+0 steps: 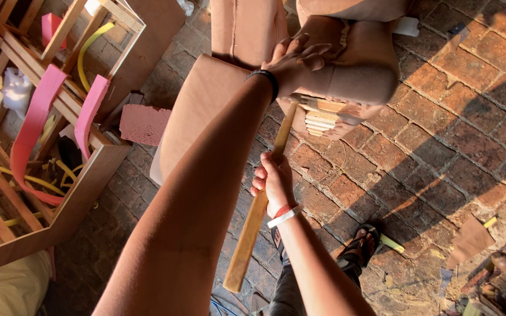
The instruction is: The person uses a pneumatic staple gun to fasten brown fabric onto a wooden chair frame on the brick floor, then repositions the upholstered pieces and uses a hammer to drive tacks along the fabric edges of the chair back and seat.
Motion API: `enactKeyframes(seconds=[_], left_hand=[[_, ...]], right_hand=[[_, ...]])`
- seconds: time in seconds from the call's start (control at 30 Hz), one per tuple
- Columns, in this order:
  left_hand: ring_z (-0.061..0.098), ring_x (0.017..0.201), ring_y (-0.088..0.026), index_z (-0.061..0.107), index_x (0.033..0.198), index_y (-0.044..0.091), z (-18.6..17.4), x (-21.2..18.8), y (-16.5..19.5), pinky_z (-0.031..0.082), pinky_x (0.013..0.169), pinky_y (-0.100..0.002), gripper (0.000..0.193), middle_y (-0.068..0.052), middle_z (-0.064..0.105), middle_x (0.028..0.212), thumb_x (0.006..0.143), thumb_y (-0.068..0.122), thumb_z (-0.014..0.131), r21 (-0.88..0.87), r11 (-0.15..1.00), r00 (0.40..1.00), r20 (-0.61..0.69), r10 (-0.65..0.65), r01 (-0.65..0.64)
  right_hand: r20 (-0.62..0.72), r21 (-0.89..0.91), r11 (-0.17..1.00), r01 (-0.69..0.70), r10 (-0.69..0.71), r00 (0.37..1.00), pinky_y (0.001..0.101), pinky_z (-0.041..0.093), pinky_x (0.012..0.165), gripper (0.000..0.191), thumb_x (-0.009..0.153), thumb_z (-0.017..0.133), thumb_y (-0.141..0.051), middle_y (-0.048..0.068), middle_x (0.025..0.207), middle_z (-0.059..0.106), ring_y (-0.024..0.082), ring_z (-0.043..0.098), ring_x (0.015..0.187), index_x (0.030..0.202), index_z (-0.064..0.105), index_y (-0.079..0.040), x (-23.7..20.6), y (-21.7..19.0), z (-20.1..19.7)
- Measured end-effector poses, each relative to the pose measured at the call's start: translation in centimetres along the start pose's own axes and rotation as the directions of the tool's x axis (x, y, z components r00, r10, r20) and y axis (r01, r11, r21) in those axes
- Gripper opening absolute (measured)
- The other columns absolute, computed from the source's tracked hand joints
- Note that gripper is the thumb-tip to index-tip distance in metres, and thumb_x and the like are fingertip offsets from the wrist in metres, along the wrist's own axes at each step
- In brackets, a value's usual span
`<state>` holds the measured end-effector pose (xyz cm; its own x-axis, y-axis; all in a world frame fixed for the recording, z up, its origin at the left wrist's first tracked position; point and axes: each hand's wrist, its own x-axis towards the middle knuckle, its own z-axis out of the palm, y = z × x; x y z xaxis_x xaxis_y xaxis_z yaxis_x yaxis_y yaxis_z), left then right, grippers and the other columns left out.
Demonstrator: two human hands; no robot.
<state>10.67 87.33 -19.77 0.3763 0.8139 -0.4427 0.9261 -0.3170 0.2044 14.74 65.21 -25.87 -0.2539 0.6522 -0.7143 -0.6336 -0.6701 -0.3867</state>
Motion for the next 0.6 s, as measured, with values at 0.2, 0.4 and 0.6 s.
enactKeyframes(seconds=[0.2, 0.4, 0.6], left_hand=[[0.0, 0.157, -0.027, 0.042, 0.151, 0.043, 0.1, 0.1, -0.1, 0.021, 0.114, -0.077, 0.046, 0.014, 0.011, 0.169, 0.106, 0.038, 0.043, -0.132, 0.991, 0.999, -0.03, -0.018, 0.014], [0.001, 0.155, -0.032, 0.043, 0.15, 0.043, 0.4, 0.0, 0.0, 0.021, 0.112, -0.078, 0.045, 0.004, 0.011, 0.169, 0.105, 0.039, 0.045, -0.084, 0.996, 0.998, -0.053, -0.029, 0.024], [0.01, 0.155, -0.032, 0.048, 0.147, 0.042, 0.0, -1.3, 1.2, 0.025, 0.113, -0.076, 0.044, 0.002, 0.019, 0.167, 0.103, 0.038, 0.046, -0.038, 0.999, 0.992, -0.121, -0.024, 0.02]], right_hand=[[0.015, -0.041, 0.999, 0.023, -0.023, 1.0, 0.0259, 0.04, 0.04, 0.018, 0.1, 0.061, -0.03, -0.007, 0.061, 0.043, 0.006, 0.041, 0.044, 0.098, 0.048, -0.018, -0.2, -0.5, -0.2], [-0.042, -0.241, 0.962, 0.13, -0.145, 0.989, 0.0241, 0.043, 0.037, 0.019, 0.098, 0.061, -0.024, -0.004, 0.063, 0.05, 0.007, 0.045, 0.044, 0.108, 0.055, -0.009, -1.7, -0.1, -3.6], [-0.061, -0.334, 0.939, 0.083, -0.109, 0.992, 0.0248, 0.043, 0.037, 0.037, 0.096, 0.062, -0.019, -0.001, 0.066, 0.057, 0.007, 0.05, 0.047, 0.13, 0.056, -0.007, -4.6, 2.7, -7.8]])
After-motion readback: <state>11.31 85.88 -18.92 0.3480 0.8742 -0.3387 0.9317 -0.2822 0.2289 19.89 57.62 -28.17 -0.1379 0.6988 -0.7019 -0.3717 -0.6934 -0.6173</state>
